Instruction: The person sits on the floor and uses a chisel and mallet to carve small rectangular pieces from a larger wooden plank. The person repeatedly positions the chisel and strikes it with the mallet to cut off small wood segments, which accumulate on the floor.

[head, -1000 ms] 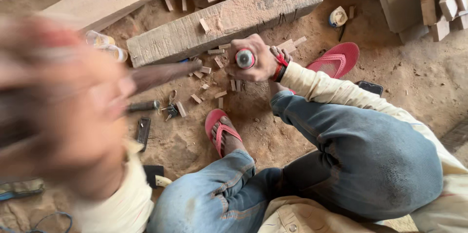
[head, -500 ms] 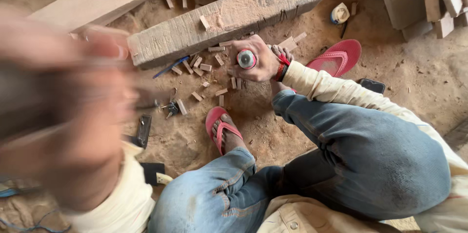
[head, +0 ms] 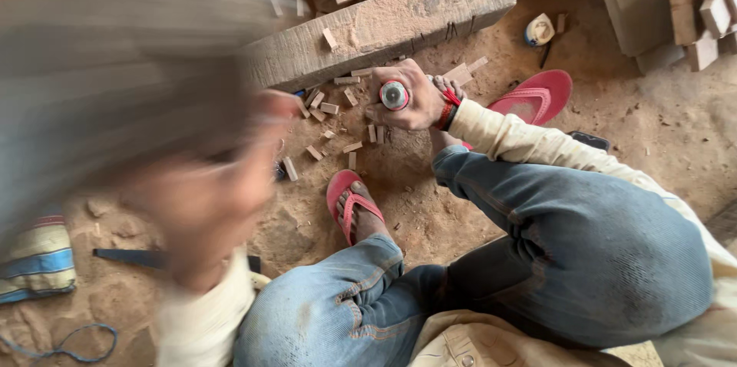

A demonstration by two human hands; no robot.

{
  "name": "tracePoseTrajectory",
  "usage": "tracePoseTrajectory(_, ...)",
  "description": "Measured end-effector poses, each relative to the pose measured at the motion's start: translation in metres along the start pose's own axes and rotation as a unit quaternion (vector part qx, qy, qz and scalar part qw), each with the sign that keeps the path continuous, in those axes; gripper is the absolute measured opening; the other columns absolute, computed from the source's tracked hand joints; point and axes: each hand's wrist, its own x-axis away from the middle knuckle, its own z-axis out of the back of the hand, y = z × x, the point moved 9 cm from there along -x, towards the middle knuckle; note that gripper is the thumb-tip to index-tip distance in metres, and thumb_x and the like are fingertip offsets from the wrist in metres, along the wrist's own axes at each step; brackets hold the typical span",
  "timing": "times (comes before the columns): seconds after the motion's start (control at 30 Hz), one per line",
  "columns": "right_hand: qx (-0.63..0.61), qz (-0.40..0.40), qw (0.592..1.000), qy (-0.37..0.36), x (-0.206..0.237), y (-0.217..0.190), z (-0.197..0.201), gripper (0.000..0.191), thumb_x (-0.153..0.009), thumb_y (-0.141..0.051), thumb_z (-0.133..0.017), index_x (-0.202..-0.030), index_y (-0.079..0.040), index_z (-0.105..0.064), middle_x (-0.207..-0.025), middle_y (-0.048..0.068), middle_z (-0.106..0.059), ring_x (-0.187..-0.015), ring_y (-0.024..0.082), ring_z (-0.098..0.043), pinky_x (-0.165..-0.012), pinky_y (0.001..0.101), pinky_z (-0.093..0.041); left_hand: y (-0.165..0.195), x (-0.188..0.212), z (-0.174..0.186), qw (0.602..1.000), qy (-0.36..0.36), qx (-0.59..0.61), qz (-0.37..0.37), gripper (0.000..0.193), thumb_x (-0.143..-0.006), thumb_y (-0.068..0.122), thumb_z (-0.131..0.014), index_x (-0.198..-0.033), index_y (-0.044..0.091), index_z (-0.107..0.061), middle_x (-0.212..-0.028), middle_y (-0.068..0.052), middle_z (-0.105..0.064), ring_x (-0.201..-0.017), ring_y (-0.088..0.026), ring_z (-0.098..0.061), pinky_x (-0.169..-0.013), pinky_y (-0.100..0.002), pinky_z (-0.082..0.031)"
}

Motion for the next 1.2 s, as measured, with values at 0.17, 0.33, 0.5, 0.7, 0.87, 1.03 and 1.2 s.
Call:
tracePoseTrajectory(0.17, -0.006, -0.015, 1.000, 0.000, 0.005, 0.013, 0.000, 0.025, -0.088, -0.023, -0.078, -0.082, -0.007, -0.060, -0.075, 0.006, -0.064, -0.066, 0.020, -0.064, -0.062, 0.0337, -0.050, 0.018, -0.012, 0.002, 0.974, 0.017, -0.184, -0.134, 0.021, -0.084, 0.013, -0.069, -0.101, 0.000, -0.066, -0.101, -0.019, -0.067, -0.093, -0.033, -0.065, -0.090, -0.047, -0.053)
tracePoseTrajectory(0.33, -0.026, 0.035, 0.998, 0.043, 0.009, 0.006, 0.000, 0.039, -0.090, -0.025, -0.078, -0.100, 0.001, -0.052, -0.092, 0.013, -0.061, -0.083, 0.023, -0.061, -0.075, 0.0339, -0.051, -0.050, 0.010, -0.112, 0.923, -0.203, -0.323, -0.043, 0.021, -0.096, 0.029, -0.077, -0.097, 0.008, -0.071, -0.087, -0.018, -0.071, -0.085, -0.039, -0.068, -0.084, -0.050, -0.055)
tracePoseTrajectory(0.5, 0.034, 0.016, 0.999, 0.016, 0.007, 0.004, 0.002, 0.038, -0.085, -0.027, -0.079, -0.098, -0.001, -0.056, -0.094, 0.013, -0.063, -0.086, 0.023, -0.062, -0.080, 0.0346, -0.049, -0.033, 0.013, -0.071, 0.993, -0.048, -0.100, -0.029, 0.021, -0.099, 0.021, -0.069, -0.107, 0.002, -0.074, -0.094, -0.017, -0.075, -0.078, -0.031, -0.071, -0.075, -0.040, -0.055)
tracePoseTrajectory(0.7, 0.027, -0.123, 0.991, -0.050, 0.012, 0.036, -0.004, 0.029, -0.082, -0.032, -0.079, -0.088, -0.008, -0.064, -0.085, 0.009, -0.070, -0.079, 0.020, -0.070, -0.074, 0.0348, -0.055, 0.026, -0.009, -0.005, 0.981, 0.068, -0.120, -0.136, 0.011, -0.096, 0.004, -0.075, -0.102, 0.002, -0.067, -0.092, -0.013, -0.064, -0.077, -0.028, -0.061, -0.079, -0.038, -0.050)
tracePoseTrajectory(0.87, 0.050, 0.050, 0.997, 0.036, 0.017, 0.015, -0.002, 0.080, -0.079, -0.025, -0.083, -0.144, 0.005, -0.046, -0.143, 0.025, -0.053, -0.134, 0.038, -0.052, -0.117, 0.0471, -0.040, 0.007, -0.002, -0.086, 0.955, -0.022, -0.186, -0.230, 0.038, -0.082, 0.011, -0.074, -0.118, 0.001, -0.069, -0.116, -0.022, -0.069, -0.111, -0.040, -0.066, -0.101, -0.050, -0.053)
tracePoseTrajectory(1.03, -0.109, -0.027, 0.993, 0.027, 0.023, 0.035, -0.005, 0.093, -0.083, -0.031, -0.087, -0.152, 0.000, -0.032, -0.148, 0.018, -0.051, -0.136, 0.032, -0.055, -0.121, 0.0436, -0.045, -0.096, 0.024, -0.129, 0.948, -0.222, -0.180, 0.141, 0.030, -0.096, 0.027, -0.072, -0.114, 0.003, -0.069, -0.088, -0.018, -0.075, -0.081, -0.034, -0.073, -0.077, -0.041, -0.057)
tracePoseTrajectory(1.2, 0.028, 0.002, 0.996, -0.084, 0.027, 0.030, -0.035, 0.060, -0.076, -0.049, -0.075, -0.111, -0.003, -0.057, -0.104, 0.016, -0.063, -0.097, 0.032, -0.065, -0.088, 0.0438, -0.053, -0.062, 0.016, -0.086, 0.993, -0.048, -0.075, -0.077, 0.020, -0.097, 0.011, -0.069, -0.115, 0.002, -0.072, -0.107, -0.014, -0.076, -0.095, -0.028, -0.073, -0.092, -0.041, -0.056)
